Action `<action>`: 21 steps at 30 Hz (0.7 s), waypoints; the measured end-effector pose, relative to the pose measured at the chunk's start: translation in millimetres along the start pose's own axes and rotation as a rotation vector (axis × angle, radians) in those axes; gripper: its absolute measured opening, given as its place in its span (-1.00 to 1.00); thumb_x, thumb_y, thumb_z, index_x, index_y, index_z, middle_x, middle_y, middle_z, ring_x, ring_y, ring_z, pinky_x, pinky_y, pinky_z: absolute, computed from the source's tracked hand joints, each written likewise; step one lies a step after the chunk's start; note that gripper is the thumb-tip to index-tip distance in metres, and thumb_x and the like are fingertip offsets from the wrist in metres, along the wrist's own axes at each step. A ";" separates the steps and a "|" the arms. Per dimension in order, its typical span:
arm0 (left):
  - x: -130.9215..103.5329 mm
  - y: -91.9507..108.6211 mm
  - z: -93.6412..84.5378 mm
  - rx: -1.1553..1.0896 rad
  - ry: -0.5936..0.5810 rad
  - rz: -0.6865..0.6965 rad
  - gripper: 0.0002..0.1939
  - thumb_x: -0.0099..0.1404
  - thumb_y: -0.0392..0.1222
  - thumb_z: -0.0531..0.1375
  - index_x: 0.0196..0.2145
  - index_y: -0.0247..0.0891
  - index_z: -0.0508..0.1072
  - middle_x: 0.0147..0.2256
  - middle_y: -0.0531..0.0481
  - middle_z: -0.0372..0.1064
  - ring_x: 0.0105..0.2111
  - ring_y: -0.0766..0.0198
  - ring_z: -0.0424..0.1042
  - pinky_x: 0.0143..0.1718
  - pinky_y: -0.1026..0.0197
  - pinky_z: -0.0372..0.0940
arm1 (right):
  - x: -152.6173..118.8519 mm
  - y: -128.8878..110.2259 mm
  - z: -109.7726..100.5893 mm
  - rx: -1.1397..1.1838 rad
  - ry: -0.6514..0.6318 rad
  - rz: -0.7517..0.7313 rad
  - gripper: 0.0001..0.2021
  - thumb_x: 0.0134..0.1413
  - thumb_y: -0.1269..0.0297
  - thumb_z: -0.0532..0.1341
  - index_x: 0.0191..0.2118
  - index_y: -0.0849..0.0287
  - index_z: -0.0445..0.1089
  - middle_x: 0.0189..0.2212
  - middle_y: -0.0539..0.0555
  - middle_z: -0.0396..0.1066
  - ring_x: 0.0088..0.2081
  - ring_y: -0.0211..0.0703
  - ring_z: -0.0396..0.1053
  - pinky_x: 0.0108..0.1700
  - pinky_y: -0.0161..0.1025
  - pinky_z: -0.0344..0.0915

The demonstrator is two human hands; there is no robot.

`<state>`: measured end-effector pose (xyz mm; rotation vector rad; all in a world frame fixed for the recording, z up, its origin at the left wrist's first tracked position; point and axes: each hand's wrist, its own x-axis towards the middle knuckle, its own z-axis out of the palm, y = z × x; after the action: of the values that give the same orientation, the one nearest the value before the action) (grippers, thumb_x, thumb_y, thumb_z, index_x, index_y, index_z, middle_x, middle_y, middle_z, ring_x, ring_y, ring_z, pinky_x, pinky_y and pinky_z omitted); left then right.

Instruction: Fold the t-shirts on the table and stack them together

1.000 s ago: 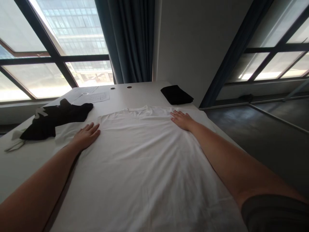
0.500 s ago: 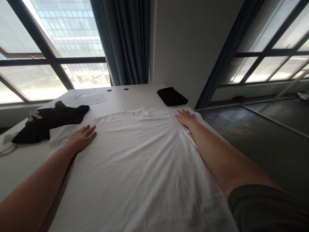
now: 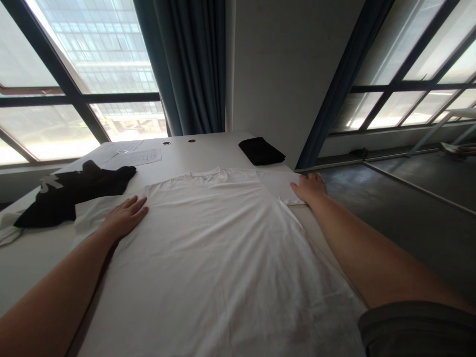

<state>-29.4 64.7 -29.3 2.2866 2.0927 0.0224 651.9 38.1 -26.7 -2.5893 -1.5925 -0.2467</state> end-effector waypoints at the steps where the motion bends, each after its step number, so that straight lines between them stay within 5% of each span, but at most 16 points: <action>1: 0.0 -0.3 0.0 -0.001 0.004 0.001 -0.21 0.50 0.21 -0.14 0.53 -0.20 0.13 0.53 -0.19 -0.08 0.50 -0.12 -0.02 0.44 -0.17 0.00 | -4.5 1.9 -4.0 -0.031 0.035 0.007 -0.35 0.38 -0.12 0.08 0.31 0.29 0.39 0.37 0.48 0.21 0.42 0.45 0.07 0.33 0.33 0.13; 6: 0.6 -0.8 0.2 -0.023 0.022 -0.009 -0.25 0.51 0.19 -0.12 0.52 -0.15 0.16 0.52 -0.16 -0.02 0.49 -0.15 0.00 0.43 -0.19 0.03 | -8.8 5.4 -16.2 -0.079 -0.020 0.120 -0.43 0.38 -0.07 0.10 0.18 0.32 0.49 0.12 0.49 0.47 0.22 0.42 0.33 0.15 0.28 0.33; 14: 1.3 -1.6 2.9 -0.062 0.052 -0.021 -0.26 0.49 0.22 -0.06 0.49 -0.09 0.22 0.50 -0.13 0.03 0.48 -0.21 0.05 0.42 -0.23 0.04 | 3.5 4.6 -11.5 -0.018 -0.076 0.038 -0.54 0.41 0.37 -0.03 0.19 0.44 0.47 0.14 0.52 0.47 0.25 0.33 0.34 0.19 0.12 0.33; 21: -1.8 3.1 -1.0 -0.045 0.030 -0.043 -0.27 0.52 0.20 -0.11 0.50 -0.13 0.20 0.51 -0.15 -0.01 0.48 -0.20 0.02 0.41 -0.28 0.04 | 1.2 -3.0 -28.6 0.099 -0.025 0.086 -0.52 0.45 0.33 -0.10 0.23 0.45 0.38 0.04 0.55 0.52 0.13 0.35 0.48 0.13 0.17 0.38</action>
<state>-26.5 62.7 -28.2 2.2294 2.1326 0.1017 647.3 35.9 1.6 -2.5875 -1.4569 -0.1261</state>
